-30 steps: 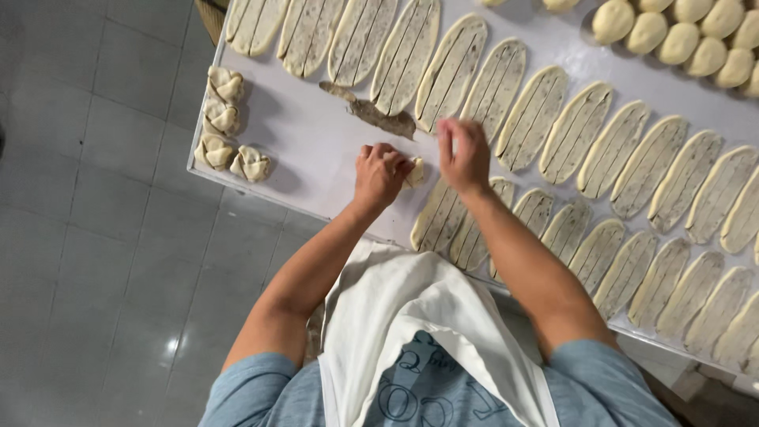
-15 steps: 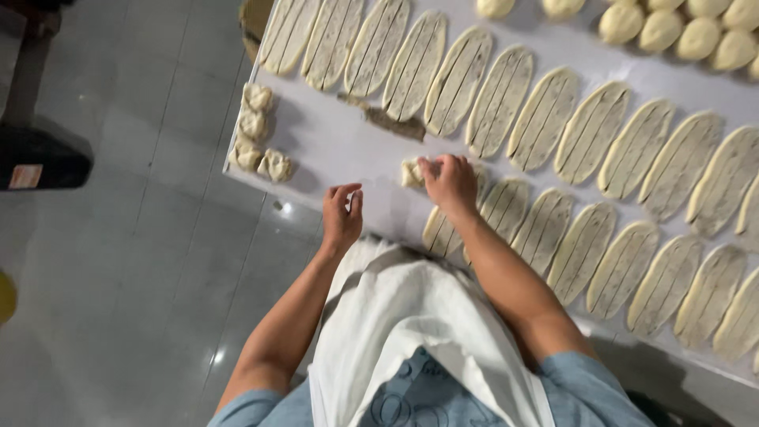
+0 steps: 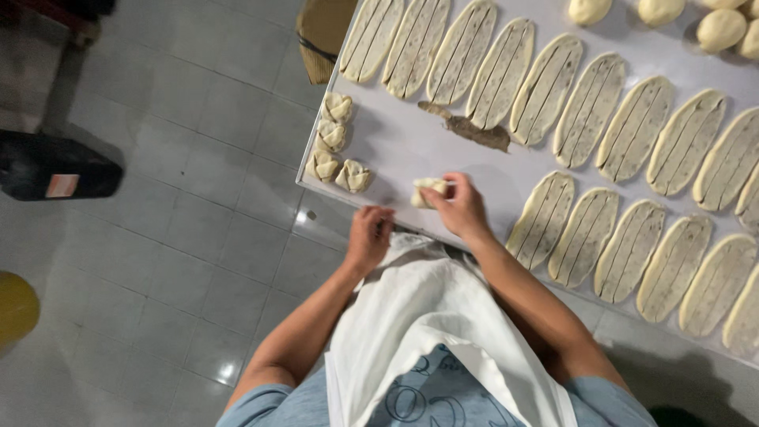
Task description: The person shapes dough pieces into braided knots and rolls on a white table.
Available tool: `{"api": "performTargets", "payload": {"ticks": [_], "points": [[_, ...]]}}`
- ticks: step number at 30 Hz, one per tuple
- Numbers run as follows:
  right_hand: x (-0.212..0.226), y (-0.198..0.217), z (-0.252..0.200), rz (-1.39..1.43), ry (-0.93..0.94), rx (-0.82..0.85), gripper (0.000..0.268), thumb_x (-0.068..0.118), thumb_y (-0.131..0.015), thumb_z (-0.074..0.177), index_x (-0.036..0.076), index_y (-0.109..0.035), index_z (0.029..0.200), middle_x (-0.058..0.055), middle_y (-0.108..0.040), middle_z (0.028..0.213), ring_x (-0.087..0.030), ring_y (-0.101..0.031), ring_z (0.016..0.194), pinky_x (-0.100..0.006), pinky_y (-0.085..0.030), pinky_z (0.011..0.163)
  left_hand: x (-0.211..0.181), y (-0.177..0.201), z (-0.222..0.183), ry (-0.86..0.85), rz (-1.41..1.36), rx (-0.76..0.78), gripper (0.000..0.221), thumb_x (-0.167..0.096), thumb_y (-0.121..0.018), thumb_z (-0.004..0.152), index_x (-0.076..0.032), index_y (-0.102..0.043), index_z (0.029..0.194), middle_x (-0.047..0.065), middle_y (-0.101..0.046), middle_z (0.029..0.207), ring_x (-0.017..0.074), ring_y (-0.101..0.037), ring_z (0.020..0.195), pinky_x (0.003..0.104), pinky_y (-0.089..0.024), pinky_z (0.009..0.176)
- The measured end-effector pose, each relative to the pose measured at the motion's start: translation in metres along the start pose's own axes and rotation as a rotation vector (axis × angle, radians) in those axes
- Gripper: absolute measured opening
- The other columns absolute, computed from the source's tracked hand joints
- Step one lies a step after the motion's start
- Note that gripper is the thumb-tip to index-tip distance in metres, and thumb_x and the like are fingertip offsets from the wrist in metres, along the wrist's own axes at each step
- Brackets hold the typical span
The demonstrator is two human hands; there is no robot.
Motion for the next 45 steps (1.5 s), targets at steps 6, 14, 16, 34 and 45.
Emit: {"api": "performTargets", "payload": {"ticks": [6, 14, 16, 34, 45], "points": [[0.041, -0.098, 0.008, 0.058, 0.018, 0.007, 0.051, 0.042, -0.084, 0.081, 0.004, -0.066, 0.109, -0.014, -0.073, 0.094, -0.024, -0.068, 0.083, -0.037, -0.057, 0.072, 0.023, 0.072, 0.019, -0.096, 0.117, -0.076, 0.019, -0.004, -0.069, 0.092, -0.008, -0.071, 0.110, 0.011, -0.067, 0.108, 0.0337, -0.059, 0.102, 0.043, -0.050, 0.090], [0.011, -0.032, -0.021, 0.102, -0.089, -0.038, 0.042, 0.042, -0.073, 0.098, 0.008, -0.065, 0.122, -0.012, -0.070, 0.096, -0.024, -0.068, 0.079, -0.037, -0.056, 0.074, -0.022, 0.049, 0.046, -0.492, 0.674, 0.215, 0.043, -0.024, -0.063, 0.087, -0.006, -0.064, 0.126, 0.012, -0.063, 0.127, 0.0340, -0.055, 0.109, 0.048, -0.043, 0.086], [-0.012, 0.028, -0.057, -0.007, -0.009, -0.210, 0.039, 0.035, -0.077, 0.092, 0.008, -0.068, 0.118, -0.010, -0.070, 0.098, -0.024, -0.069, 0.078, -0.037, -0.058, 0.073, -0.033, 0.033, 0.050, -0.470, 0.687, 0.251, 0.038, -0.026, -0.066, 0.085, -0.005, -0.068, 0.117, 0.013, -0.064, 0.116, 0.0346, -0.055, 0.104, 0.051, -0.043, 0.084], [-0.185, 0.246, -0.008, 0.035, 0.024, -0.160, 0.015, 0.025, -0.068, 0.100, 0.011, -0.073, 0.104, -0.005, -0.075, 0.094, -0.022, -0.072, 0.083, -0.037, -0.056, 0.074, -0.098, -0.235, 0.056, -0.030, -0.061, 0.526, 0.008, -0.008, -0.063, 0.100, -0.002, -0.064, 0.106, 0.014, -0.068, 0.094, 0.0252, -0.067, 0.086, 0.040, -0.057, 0.078], [-0.158, 0.249, 0.021, 0.221, -0.022, 0.060, 0.056, 0.032, -0.072, 0.092, 0.009, -0.054, 0.140, -0.016, -0.072, 0.120, -0.027, -0.071, 0.113, -0.038, -0.058, 0.096, -0.143, -0.236, 0.072, 0.051, -0.390, 0.594, 0.005, -0.005, -0.059, 0.102, -0.001, -0.057, 0.105, 0.003, -0.063, 0.088, 0.0081, -0.057, 0.081, 0.024, -0.049, 0.071]]}}
Point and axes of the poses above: each hand's wrist, its own z-axis towards the middle knuckle, its own y-axis out of the back of the hand, x = y × z, the point moved 4 cm from there along z, towards the middle knuckle
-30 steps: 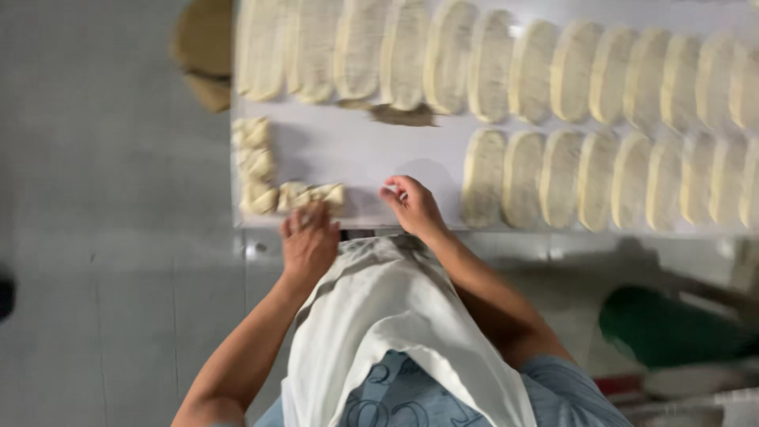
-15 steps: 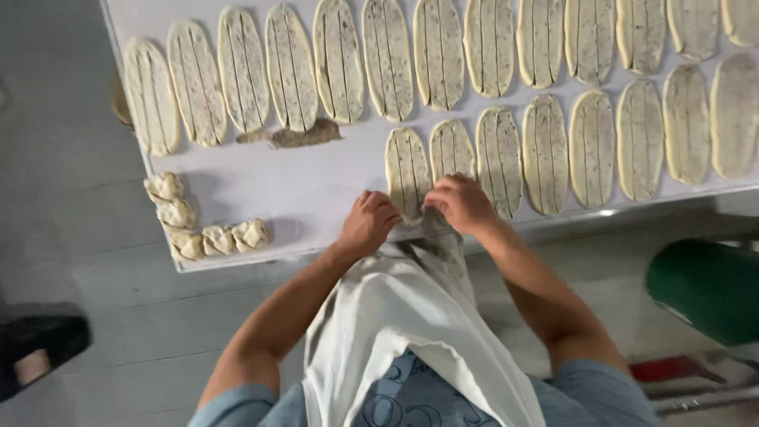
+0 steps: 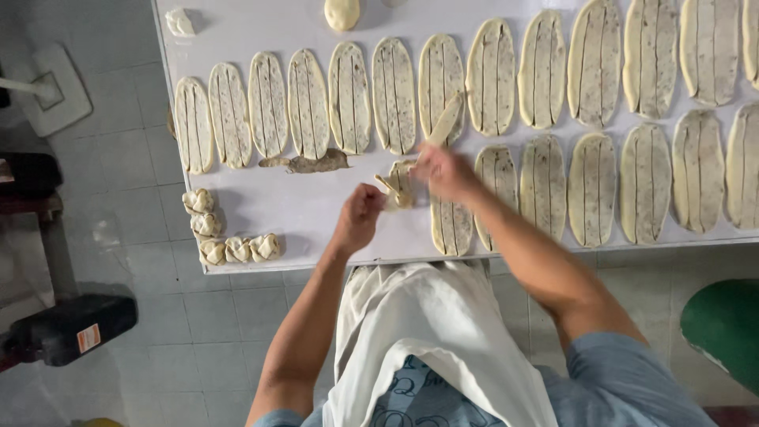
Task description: The person shapes dough pieces into braided knots and rolls on a white table.
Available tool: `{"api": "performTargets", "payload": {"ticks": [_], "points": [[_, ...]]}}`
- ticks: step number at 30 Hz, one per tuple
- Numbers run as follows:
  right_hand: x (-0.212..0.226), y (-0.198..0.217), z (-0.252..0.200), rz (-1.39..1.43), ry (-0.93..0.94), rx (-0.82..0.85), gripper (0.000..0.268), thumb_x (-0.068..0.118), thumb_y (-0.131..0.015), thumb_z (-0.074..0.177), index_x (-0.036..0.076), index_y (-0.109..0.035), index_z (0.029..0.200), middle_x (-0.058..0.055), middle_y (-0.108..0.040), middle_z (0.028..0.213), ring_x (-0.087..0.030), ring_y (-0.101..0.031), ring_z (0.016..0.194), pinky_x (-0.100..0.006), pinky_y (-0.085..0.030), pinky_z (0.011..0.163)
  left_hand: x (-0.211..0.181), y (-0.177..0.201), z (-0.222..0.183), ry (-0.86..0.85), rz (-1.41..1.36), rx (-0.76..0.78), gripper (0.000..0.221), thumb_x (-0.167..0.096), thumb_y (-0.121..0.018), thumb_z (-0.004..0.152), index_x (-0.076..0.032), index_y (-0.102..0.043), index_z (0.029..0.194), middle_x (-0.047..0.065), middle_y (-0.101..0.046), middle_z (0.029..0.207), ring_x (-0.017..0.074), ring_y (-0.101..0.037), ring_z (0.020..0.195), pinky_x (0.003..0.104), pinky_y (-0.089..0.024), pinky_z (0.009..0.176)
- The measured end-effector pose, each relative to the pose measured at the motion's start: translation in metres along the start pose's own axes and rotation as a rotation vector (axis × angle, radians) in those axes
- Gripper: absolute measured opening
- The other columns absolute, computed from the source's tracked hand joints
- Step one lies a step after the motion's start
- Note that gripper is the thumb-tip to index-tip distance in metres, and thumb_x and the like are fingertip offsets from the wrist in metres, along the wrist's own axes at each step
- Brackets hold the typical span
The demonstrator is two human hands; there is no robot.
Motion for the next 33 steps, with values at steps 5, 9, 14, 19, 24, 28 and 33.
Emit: {"api": "performTargets", "payload": {"ticks": [5, 9, 14, 19, 24, 28, 33], "points": [[0.029, -0.064, -0.039, -0.583, 0.225, 0.093, 0.075, 0.029, -0.079, 0.085, 0.008, -0.046, 0.148, -0.016, -0.060, 0.133, -0.038, -0.054, 0.123, -0.052, -0.044, 0.102, 0.030, 0.010, -0.013, 0.123, 0.006, 0.061, 0.006, -0.006, -0.062, 0.103, -0.001, -0.058, 0.104, 0.001, -0.061, 0.084, 0.0086, -0.053, 0.076, 0.025, -0.047, 0.068], [0.022, -0.074, -0.045, -0.596, 0.151, 0.008, 0.046, 0.024, -0.073, 0.095, 0.014, -0.059, 0.138, -0.012, -0.062, 0.128, -0.033, -0.058, 0.118, -0.049, -0.048, 0.101, 0.062, 0.037, -0.022, 0.167, -0.126, 0.050, 0.005, -0.005, -0.058, 0.102, -0.002, -0.059, 0.105, 0.001, -0.061, 0.088, 0.0083, -0.055, 0.080, 0.025, -0.050, 0.072], [0.028, -0.092, -0.071, -0.554, 0.377, -0.047, 0.048, 0.022, -0.075, 0.073, 0.007, -0.067, 0.118, -0.015, -0.065, 0.120, -0.035, -0.060, 0.113, -0.048, -0.049, 0.098, 0.059, 0.073, 0.008, 0.371, -0.326, -0.315, 0.010, -0.014, -0.055, 0.104, -0.004, -0.055, 0.104, -0.001, -0.064, 0.089, 0.0099, -0.062, 0.079, 0.029, -0.061, 0.072], [-0.011, -0.097, -0.086, 0.157, -0.222, -0.058, 0.034, 0.031, -0.070, 0.093, 0.009, -0.068, 0.119, -0.005, -0.074, 0.100, -0.018, -0.070, 0.087, -0.034, -0.059, 0.077, -0.011, 0.028, -0.006, -0.219, -0.033, 0.282, 0.013, -0.007, -0.064, 0.096, 0.001, -0.065, 0.106, 0.013, -0.070, 0.104, 0.0211, -0.070, 0.092, 0.035, -0.060, 0.080], [-0.030, -0.060, -0.047, 0.528, -0.553, -0.064, 0.034, 0.038, -0.065, 0.098, 0.005, -0.072, 0.106, -0.007, -0.076, 0.090, -0.012, -0.067, 0.063, -0.030, -0.059, 0.056, -0.033, -0.005, 0.041, -0.594, 0.675, 0.277, 0.016, -0.008, -0.068, 0.086, 0.000, -0.065, 0.100, 0.014, -0.066, 0.105, 0.0307, -0.064, 0.096, 0.041, -0.054, 0.085], [-0.024, -0.016, -0.039, -0.208, -0.542, -0.053, 0.041, 0.050, -0.067, 0.097, 0.010, -0.076, 0.100, -0.012, -0.074, 0.089, -0.022, -0.069, 0.072, -0.037, -0.055, 0.064, -0.010, -0.005, 0.080, -0.783, 0.702, 0.256, 0.022, -0.008, -0.062, 0.092, -0.002, -0.067, 0.112, 0.010, -0.066, 0.114, 0.0291, -0.059, 0.105, 0.039, -0.051, 0.094], [0.005, 0.008, -0.023, -0.736, -0.370, -0.154, 0.043, 0.054, -0.074, 0.093, 0.011, -0.077, 0.096, -0.011, -0.075, 0.099, -0.032, -0.071, 0.093, -0.046, -0.054, 0.077, 0.008, 0.005, 0.086, -0.933, 0.810, 0.261, 0.026, -0.009, -0.063, 0.091, 0.000, -0.069, 0.114, 0.012, -0.062, 0.114, 0.0298, -0.058, 0.107, 0.041, -0.051, 0.095]]}}
Point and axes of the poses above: each hand's wrist, its own z-axis towards the middle knuckle, its own y-axis out of the back of the hand, x = y × z, the point moved 4 cm from there along z, towards the middle knuckle
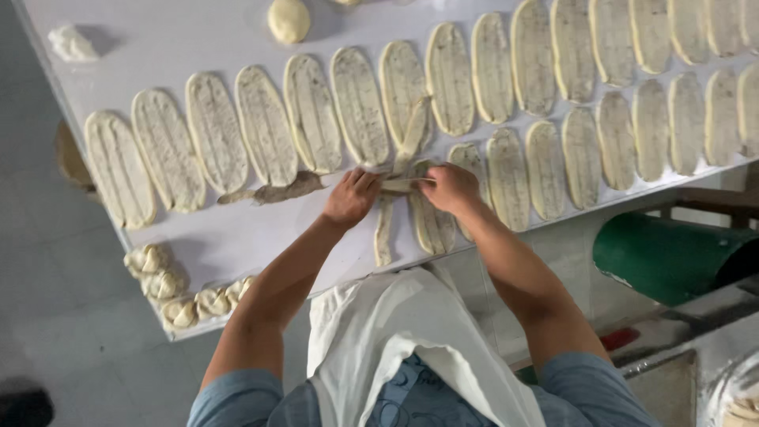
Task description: The person shapes dough pieces into braided knots and rolls on a white table.
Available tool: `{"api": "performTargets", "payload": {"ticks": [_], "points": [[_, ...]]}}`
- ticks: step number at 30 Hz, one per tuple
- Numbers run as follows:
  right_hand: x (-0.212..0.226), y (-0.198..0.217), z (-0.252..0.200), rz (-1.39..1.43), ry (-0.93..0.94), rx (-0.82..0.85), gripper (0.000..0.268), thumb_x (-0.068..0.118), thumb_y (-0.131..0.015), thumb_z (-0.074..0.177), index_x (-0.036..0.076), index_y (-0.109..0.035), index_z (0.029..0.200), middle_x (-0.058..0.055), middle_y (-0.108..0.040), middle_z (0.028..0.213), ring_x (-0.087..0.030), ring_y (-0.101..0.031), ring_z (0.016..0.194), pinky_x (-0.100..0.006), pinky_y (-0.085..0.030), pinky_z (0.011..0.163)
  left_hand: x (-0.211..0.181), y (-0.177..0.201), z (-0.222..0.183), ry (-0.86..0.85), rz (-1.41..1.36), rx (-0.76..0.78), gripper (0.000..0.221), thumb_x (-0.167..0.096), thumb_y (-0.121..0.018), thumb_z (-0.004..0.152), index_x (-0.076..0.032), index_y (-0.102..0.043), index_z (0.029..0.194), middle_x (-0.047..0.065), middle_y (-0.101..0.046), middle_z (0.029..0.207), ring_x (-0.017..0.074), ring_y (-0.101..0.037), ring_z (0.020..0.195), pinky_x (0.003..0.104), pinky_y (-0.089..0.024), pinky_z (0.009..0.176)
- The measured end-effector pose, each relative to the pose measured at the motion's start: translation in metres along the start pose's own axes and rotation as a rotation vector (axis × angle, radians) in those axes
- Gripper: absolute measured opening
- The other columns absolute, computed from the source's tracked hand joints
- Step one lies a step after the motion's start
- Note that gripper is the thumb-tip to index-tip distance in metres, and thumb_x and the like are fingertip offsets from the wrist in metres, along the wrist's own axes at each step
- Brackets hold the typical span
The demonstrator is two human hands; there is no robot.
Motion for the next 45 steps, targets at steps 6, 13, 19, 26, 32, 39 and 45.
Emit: {"api": "performTargets", "payload": {"ticks": [6, 13, 19, 26, 32, 39, 45], "points": [[-0.017, 0.046, 0.041, 0.147, -0.047, -0.518, 0.058, 0.051, -0.080, 0.082, 0.011, -0.067, 0.121, -0.013, -0.067, 0.118, -0.033, -0.060, 0.112, -0.048, -0.047, 0.095, -0.039, -0.007, -0.010, 0.231, 0.116, 0.208, 0.056, -0.009, -0.059, 0.081, -0.003, -0.059, 0.136, 0.015, -0.059, 0.131, 0.0338, -0.056, 0.114, 0.049, -0.047, 0.097], [-0.006, 0.031, 0.093, 0.164, -0.068, -0.421, 0.026, 0.035, -0.068, 0.097, 0.016, -0.073, 0.114, -0.007, -0.068, 0.120, -0.027, -0.060, 0.117, -0.045, -0.049, 0.101, -0.095, 0.006, -0.053, -0.009, -0.212, 0.577, 0.051, -0.018, -0.072, 0.073, -0.021, -0.067, 0.123, 0.021, -0.048, 0.147, 0.0438, -0.045, 0.134, 0.056, -0.041, 0.097], [-0.006, 0.017, 0.074, 0.379, -0.066, -0.419, 0.020, 0.020, -0.066, 0.098, 0.011, -0.067, 0.116, -0.008, -0.071, 0.108, -0.027, -0.066, 0.106, -0.042, -0.054, 0.093, -0.097, -0.012, -0.059, 0.071, -0.171, 0.549, 0.034, -0.030, -0.073, 0.086, -0.022, -0.072, 0.118, 0.012, -0.055, 0.140, 0.0345, -0.052, 0.120, 0.052, -0.046, 0.095], [-0.005, 0.031, 0.057, 0.548, 0.042, -0.506, 0.023, 0.003, -0.066, 0.087, 0.010, -0.077, 0.106, -0.013, -0.071, 0.101, -0.031, -0.067, 0.097, -0.042, -0.053, 0.085, -0.050, -0.012, -0.073, 0.875, -0.923, 0.161, 0.038, -0.029, -0.045, 0.107, -0.003, -0.072, 0.110, 0.010, -0.077, 0.084, 0.0192, -0.070, 0.075, 0.034, -0.057, 0.070], [0.028, -0.006, -0.093, 0.506, 0.493, -0.584, 0.009, 0.000, -0.067, 0.094, 0.005, -0.068, 0.101, -0.010, -0.065, 0.097, -0.032, -0.064, 0.090, -0.040, -0.052, 0.079, 0.001, 0.013, -0.112, 1.195, -1.293, -0.280, 0.036, -0.033, -0.052, 0.108, -0.002, -0.067, 0.118, 0.007, -0.073, 0.090, 0.0125, -0.066, 0.075, 0.029, -0.055, 0.068], [0.069, -0.066, -0.139, 0.292, 0.645, -0.079, 0.017, 0.010, -0.072, 0.084, 0.012, -0.072, 0.101, -0.010, -0.067, 0.097, -0.032, -0.063, 0.097, -0.046, -0.054, 0.083, 0.001, 0.046, -0.091, 1.048, -1.033, -0.220, 0.029, -0.028, -0.056, 0.111, -0.003, -0.070, 0.116, 0.004, -0.067, 0.081, 0.0098, -0.058, 0.072, 0.026, -0.051, 0.066], [0.060, -0.058, -0.124, 0.453, 0.500, -0.052, 0.055, 0.030, -0.081, 0.080, 0.002, -0.065, 0.124, -0.019, -0.067, 0.097, -0.038, -0.064, 0.092, -0.050, -0.052, 0.080, -0.058, 0.053, -0.039, 0.624, -0.747, 0.028, 0.018, -0.016, -0.070, 0.097, -0.005, -0.074, 0.110, 0.008, -0.073, 0.097, 0.0133, -0.068, 0.079, 0.031, -0.057, 0.070]]}}
Point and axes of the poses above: each hand's wrist, its own z-axis towards the middle knuckle, its own y-axis out of the back of the hand, x = y × z, the point moved 4 cm from there along z, towards the middle knuckle
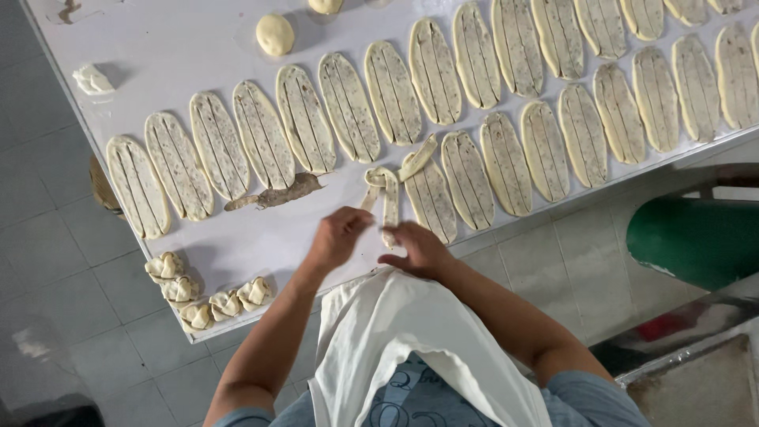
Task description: The person shapes dough pieces into braided knots and rolls on a white table.
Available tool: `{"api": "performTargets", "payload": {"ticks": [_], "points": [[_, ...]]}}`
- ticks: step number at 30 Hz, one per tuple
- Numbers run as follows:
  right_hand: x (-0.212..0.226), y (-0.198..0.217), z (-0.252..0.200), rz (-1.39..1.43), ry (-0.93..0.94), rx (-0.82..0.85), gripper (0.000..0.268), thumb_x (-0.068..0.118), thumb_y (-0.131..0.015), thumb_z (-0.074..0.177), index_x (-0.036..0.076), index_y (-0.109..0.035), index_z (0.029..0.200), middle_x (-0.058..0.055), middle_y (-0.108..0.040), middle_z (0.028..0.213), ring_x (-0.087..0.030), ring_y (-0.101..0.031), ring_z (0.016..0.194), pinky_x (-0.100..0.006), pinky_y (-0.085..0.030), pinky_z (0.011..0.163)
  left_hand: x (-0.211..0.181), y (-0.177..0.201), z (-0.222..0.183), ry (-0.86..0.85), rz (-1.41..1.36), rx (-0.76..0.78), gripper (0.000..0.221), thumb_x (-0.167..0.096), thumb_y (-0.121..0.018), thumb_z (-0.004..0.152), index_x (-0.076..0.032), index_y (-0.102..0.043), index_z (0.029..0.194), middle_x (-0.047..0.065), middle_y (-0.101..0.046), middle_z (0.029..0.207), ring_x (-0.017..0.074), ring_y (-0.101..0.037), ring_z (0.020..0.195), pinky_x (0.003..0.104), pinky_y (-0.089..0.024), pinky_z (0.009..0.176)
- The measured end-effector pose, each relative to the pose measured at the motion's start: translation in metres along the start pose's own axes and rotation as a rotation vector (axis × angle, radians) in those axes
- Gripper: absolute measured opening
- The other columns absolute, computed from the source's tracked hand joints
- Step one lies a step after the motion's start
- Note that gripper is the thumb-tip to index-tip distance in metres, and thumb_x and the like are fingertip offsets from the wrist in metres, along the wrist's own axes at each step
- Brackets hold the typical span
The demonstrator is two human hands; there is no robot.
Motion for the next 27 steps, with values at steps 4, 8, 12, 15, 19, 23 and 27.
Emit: {"api": "performTargets", "payload": {"ticks": [4, 8, 12, 15, 19, 23, 27], "points": [[-0.027, 0.013, 0.014, 0.352, -0.163, -0.291, 0.032, 0.031, -0.067, 0.098, 0.009, -0.067, 0.122, -0.010, -0.075, 0.105, -0.026, -0.079, 0.091, -0.035, -0.065, 0.078, -0.010, -0.036, 0.024, 0.159, 0.188, 0.029, 0.029, -0.017, -0.079, 0.087, -0.005, -0.073, 0.112, 0.014, -0.066, 0.108, 0.0233, -0.067, 0.075, 0.036, -0.056, 0.070], [-0.082, 0.047, 0.016, 0.128, -0.479, -0.451, 0.036, 0.031, -0.072, 0.093, 0.010, -0.066, 0.122, -0.013, -0.075, 0.099, -0.031, -0.076, 0.087, -0.041, -0.060, 0.078, 0.006, -0.040, 0.052, -0.077, 0.619, -0.103, 0.031, 0.001, -0.055, 0.093, -0.004, -0.073, 0.116, 0.014, -0.068, 0.119, 0.0336, -0.062, 0.104, 0.042, -0.052, 0.095], [-0.102, 0.082, 0.020, -0.248, -0.402, -0.572, 0.042, 0.035, -0.078, 0.088, 0.005, -0.066, 0.114, -0.018, -0.065, 0.102, -0.035, -0.066, 0.087, -0.047, -0.053, 0.074, 0.027, -0.048, 0.056, -0.087, 0.718, 0.034, 0.039, -0.001, -0.050, 0.095, -0.004, -0.066, 0.131, 0.013, -0.064, 0.133, 0.0310, -0.054, 0.126, 0.042, -0.045, 0.111], [-0.119, 0.092, 0.054, -0.287, -0.486, -0.509, 0.038, 0.042, -0.077, 0.095, 0.008, -0.067, 0.108, -0.012, -0.066, 0.099, -0.032, -0.066, 0.091, -0.047, -0.052, 0.077, 0.020, -0.062, 0.053, -0.186, 0.883, 0.138, 0.051, -0.012, -0.056, 0.094, 0.000, -0.052, 0.143, 0.019, -0.052, 0.150, 0.0336, -0.042, 0.143, 0.045, -0.035, 0.120], [-0.126, 0.090, 0.089, -0.200, -0.477, -0.577, 0.031, 0.039, -0.080, 0.094, 0.011, -0.067, 0.097, -0.008, -0.068, 0.096, -0.028, -0.067, 0.092, -0.045, -0.053, 0.080, 0.017, -0.070, 0.042, -0.080, 0.861, 0.438, 0.080, -0.037, -0.061, 0.090, 0.000, -0.030, 0.154, 0.020, -0.029, 0.164, 0.0352, -0.018, 0.153, 0.050, -0.017, 0.119], [-0.119, 0.067, 0.061, 0.238, -0.437, -0.598, 0.033, 0.031, -0.070, 0.096, 0.008, -0.060, 0.117, -0.002, -0.070, 0.090, -0.022, -0.070, 0.079, -0.040, -0.056, 0.076, 0.022, -0.043, 0.050, -0.069, 0.315, 0.288, 0.066, -0.035, -0.045, 0.107, -0.005, -0.030, 0.164, 0.011, -0.028, 0.171, 0.0249, -0.022, 0.163, 0.041, -0.021, 0.135], [-0.106, 0.049, 0.033, 0.147, -0.340, -0.577, 0.056, 0.027, -0.072, 0.091, 0.007, -0.050, 0.138, -0.007, -0.067, 0.095, -0.023, -0.068, 0.087, -0.040, -0.056, 0.078, 0.035, -0.044, 0.062, -0.065, 0.610, 0.352, 0.059, -0.033, -0.035, 0.108, -0.010, -0.034, 0.163, 0.007, -0.024, 0.174, 0.0234, -0.018, 0.166, 0.038, -0.017, 0.138]]}}
Point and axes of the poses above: each hand's wrist, its own z-axis towards the middle knuckle, its own y-axis out of the back of the hand, x = y × z, the point moved 4 cm from there along z, towards the middle knuckle
